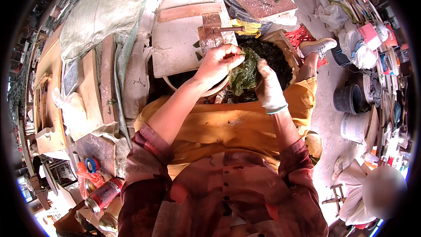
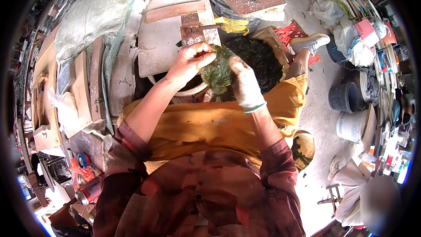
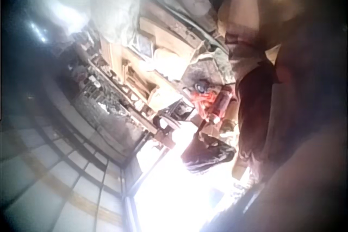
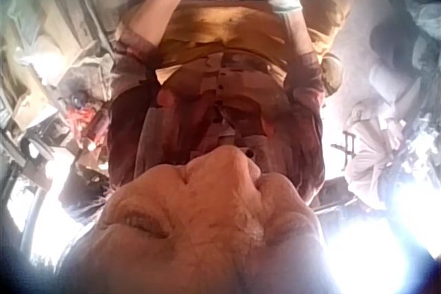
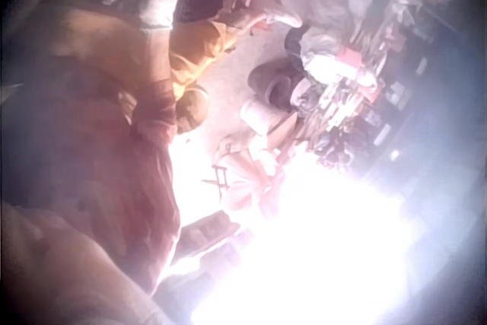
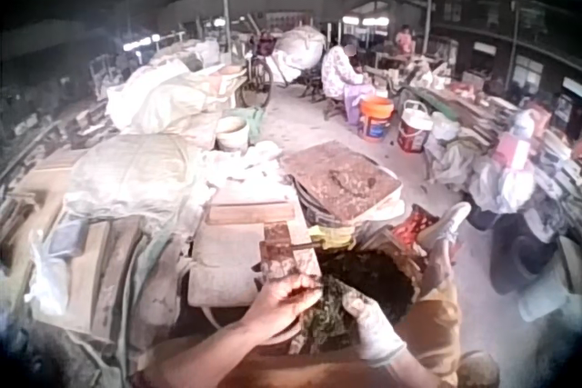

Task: The person sits on the floor and repeatedly picks up green leafy plant stems from a pile. They use a small handheld knife to trim the stems over a white bucket, dropping the trimmed pieces into the bucket. The process is repetitive, involving picking, trimming, and discarding the plant material.

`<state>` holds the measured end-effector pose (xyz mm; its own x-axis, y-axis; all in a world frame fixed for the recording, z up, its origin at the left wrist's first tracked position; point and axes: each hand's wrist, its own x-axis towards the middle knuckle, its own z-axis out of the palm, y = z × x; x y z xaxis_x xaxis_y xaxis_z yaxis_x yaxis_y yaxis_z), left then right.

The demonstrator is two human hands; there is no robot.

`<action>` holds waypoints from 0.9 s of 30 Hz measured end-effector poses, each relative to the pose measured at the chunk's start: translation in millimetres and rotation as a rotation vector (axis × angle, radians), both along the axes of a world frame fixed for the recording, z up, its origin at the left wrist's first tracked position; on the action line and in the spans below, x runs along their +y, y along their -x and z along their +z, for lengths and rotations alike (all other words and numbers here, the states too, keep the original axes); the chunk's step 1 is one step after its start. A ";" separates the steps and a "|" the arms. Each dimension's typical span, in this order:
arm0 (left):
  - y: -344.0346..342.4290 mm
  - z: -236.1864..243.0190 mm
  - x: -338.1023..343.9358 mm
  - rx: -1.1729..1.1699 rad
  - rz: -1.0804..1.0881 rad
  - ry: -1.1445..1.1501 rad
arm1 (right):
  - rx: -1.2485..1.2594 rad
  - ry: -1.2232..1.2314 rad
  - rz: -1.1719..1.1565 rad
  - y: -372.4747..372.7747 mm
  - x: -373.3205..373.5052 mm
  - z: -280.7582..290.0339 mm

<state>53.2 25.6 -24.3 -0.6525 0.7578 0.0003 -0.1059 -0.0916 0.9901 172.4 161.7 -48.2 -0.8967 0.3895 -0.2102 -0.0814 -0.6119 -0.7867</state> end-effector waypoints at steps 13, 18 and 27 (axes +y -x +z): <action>65.1 -35.2 -28.0 0.702 0.350 0.556 | 0.000 -0.598 -0.048 93.4 -0.2 -32.4; 76.0 -49.4 -14.5 0.774 0.431 0.572 | -0.076 -0.759 -0.117 119.2 13.3 -67.3; 71.1 -56.0 -23.1 0.768 0.293 0.840 | -0.111 -0.620 -0.149 91.0 21.3 -75.2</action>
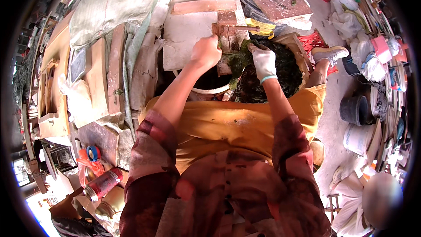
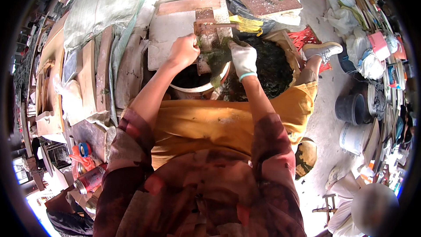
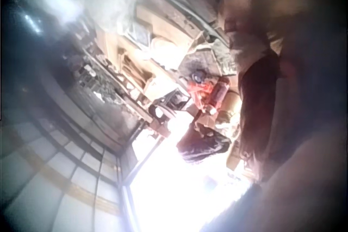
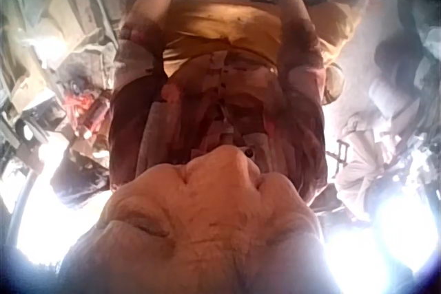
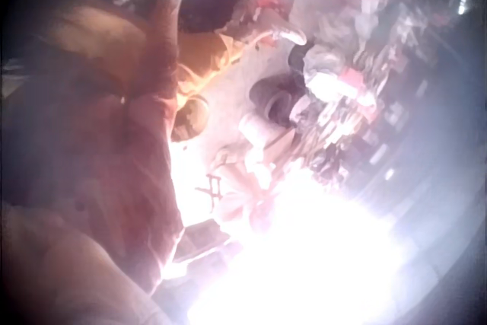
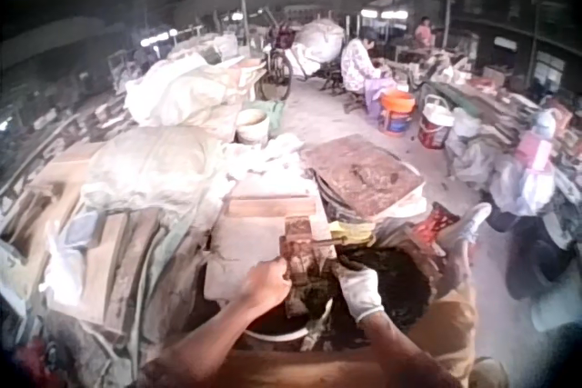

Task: The person sits on the floor and repeatedly picks up green leafy plant stems from a pile. They use a small handheld knife to trim the stems over a white bucket, dropping the trimmed pieces into the bucket. The process is repetitive, involving picking, trimming, and discarding the plant material.

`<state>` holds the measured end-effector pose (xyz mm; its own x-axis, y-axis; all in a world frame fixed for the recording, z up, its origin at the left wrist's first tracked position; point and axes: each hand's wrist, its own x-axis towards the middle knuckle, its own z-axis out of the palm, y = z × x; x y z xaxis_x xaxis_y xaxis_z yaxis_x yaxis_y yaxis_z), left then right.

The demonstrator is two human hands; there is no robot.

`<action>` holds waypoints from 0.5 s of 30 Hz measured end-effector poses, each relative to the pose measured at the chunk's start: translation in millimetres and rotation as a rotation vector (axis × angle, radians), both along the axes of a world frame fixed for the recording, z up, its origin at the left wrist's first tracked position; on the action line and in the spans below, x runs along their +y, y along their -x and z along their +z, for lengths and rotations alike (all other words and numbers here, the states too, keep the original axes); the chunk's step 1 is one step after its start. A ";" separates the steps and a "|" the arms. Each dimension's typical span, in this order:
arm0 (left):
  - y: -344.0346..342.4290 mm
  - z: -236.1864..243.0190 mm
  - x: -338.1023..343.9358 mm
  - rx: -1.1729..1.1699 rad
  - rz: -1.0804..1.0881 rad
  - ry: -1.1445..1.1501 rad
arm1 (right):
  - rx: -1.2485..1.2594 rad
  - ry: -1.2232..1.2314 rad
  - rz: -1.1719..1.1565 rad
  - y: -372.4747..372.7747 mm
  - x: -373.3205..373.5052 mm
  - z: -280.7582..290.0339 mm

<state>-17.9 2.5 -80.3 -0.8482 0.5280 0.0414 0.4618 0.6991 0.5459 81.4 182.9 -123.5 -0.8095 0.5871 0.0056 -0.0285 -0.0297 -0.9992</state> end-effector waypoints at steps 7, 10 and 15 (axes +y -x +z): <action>-59.5 18.9 0.5 0.105 -0.308 0.291 | 0.084 0.253 -0.102 -58.0 23.4 123.0; -70.8 28.1 -2.3 0.127 -0.324 0.374 | 0.251 0.387 -0.136 -66.9 45.7 162.7; -57.1 24.5 -30.5 0.161 -0.347 0.548 | 0.397 0.540 -0.303 -80.2 95.4 198.0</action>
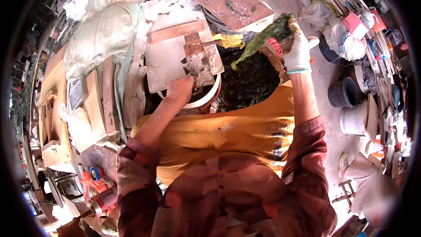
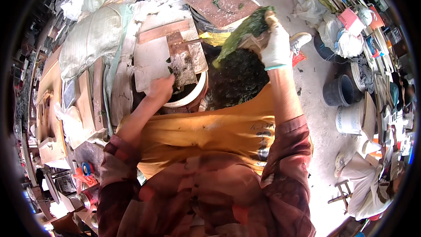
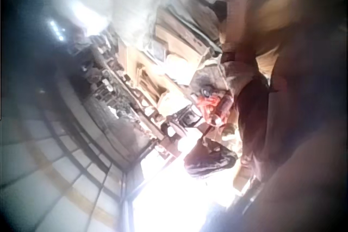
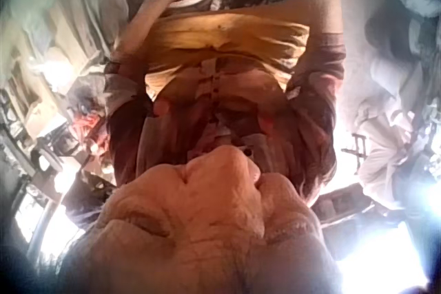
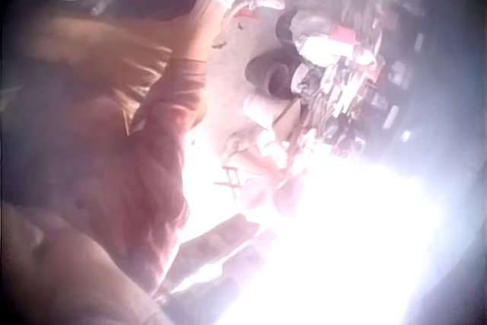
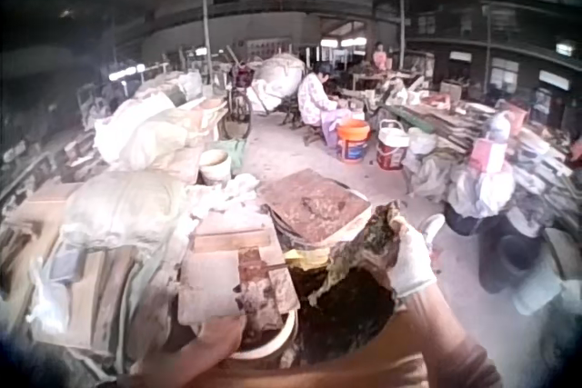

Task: The person sits on the floor and repeatedly picks up green leafy plant stems from a pile. They use a small handheld knife to trim the stems over a white bucket, dropping the trimmed pieces into the bucket. The process is repetitive, involving picking, trimming, and discarding the plant material.

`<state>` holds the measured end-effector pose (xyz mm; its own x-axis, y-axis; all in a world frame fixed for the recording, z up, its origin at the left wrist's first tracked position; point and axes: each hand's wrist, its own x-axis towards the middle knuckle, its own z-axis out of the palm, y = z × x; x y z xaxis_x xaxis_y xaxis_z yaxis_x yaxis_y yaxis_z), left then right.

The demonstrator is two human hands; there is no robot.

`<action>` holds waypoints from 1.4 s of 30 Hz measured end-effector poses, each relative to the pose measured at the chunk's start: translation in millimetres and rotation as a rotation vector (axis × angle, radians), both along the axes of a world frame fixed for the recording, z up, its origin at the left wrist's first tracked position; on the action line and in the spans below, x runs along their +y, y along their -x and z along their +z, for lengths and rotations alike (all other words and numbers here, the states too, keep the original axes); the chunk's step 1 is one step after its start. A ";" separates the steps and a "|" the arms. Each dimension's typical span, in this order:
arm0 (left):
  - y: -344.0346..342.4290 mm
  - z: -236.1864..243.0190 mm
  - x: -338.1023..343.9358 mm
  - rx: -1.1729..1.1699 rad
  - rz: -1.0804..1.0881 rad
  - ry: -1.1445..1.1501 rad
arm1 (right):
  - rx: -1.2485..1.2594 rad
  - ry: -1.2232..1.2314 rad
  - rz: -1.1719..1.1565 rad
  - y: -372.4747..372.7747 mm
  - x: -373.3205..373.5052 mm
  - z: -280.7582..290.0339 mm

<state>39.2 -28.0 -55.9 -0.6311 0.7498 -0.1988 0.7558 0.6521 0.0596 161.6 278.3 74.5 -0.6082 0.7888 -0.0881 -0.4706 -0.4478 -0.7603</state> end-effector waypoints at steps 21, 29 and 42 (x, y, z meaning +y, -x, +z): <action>123.0 50.2 -3.6 0.182 0.495 -0.272 | -0.428 -0.327 0.859 -13.0 -62.1 -76.7; 16.7 43.2 41.5 -0.770 -0.066 -0.855 | -0.501 -0.323 0.879 -0.8 -87.1 -82.0; 33.0 48.7 19.7 -1.152 0.340 -0.970 | -0.449 -0.640 0.987 -17.6 -84.9 -91.6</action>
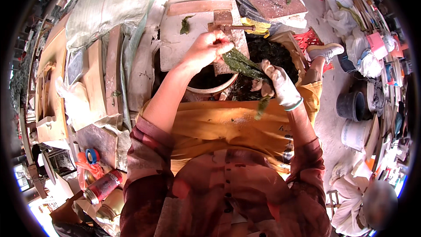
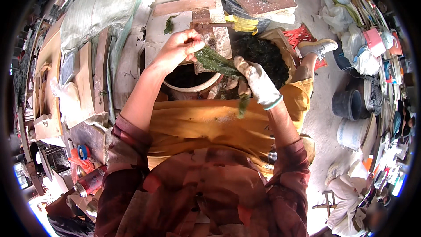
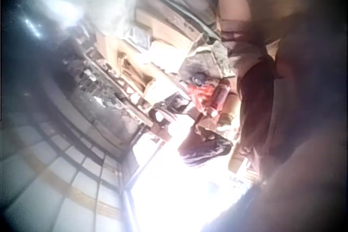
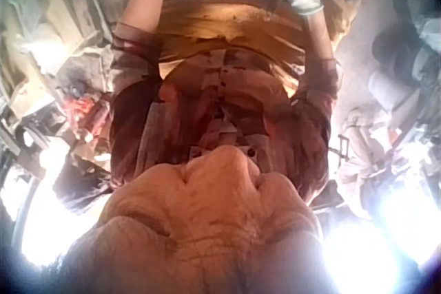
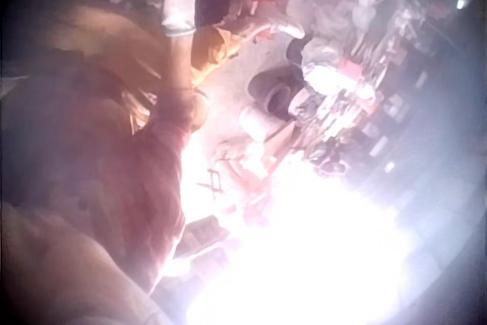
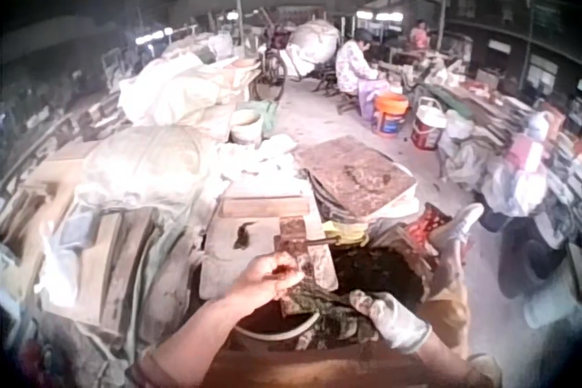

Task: The person sits on the floor and repeatedly picks up green leafy plant stems from a pile. They use a small handheld knife to trim the stems over a white bucket, dropping the trimmed pieces into the bucket. The process is repetitive, involving picking, trimming, and discarding the plant material.

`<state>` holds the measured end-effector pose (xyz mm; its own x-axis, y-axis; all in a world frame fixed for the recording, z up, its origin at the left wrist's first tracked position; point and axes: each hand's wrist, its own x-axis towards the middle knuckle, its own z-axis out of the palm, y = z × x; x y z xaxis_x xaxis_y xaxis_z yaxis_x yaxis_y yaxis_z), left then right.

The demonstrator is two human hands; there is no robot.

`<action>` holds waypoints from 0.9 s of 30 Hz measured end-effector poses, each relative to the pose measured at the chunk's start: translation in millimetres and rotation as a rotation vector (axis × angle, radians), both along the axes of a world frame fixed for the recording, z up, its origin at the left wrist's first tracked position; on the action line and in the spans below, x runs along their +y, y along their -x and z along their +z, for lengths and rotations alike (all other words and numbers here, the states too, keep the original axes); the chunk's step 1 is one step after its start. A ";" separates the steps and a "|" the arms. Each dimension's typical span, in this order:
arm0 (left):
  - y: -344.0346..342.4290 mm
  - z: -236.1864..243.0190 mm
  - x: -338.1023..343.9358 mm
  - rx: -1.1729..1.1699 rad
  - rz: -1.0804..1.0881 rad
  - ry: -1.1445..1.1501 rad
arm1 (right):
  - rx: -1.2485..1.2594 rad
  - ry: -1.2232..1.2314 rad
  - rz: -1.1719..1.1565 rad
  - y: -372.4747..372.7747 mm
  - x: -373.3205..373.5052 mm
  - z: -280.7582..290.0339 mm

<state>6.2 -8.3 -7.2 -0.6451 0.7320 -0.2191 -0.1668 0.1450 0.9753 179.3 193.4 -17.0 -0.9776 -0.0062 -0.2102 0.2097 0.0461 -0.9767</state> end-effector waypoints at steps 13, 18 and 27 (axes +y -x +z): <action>-44.9 -27.6 24.2 0.378 -0.166 -0.001 | -0.142 -0.073 -0.033 -1.0 -23.9 32.2; -28.7 -22.2 21.5 0.479 -0.085 -0.054 | -0.190 -0.194 -0.014 -8.8 -17.1 25.3; -8.4 -7.4 4.6 0.868 0.062 0.100 | -0.296 0.074 -0.100 -15.8 -19.8 46.1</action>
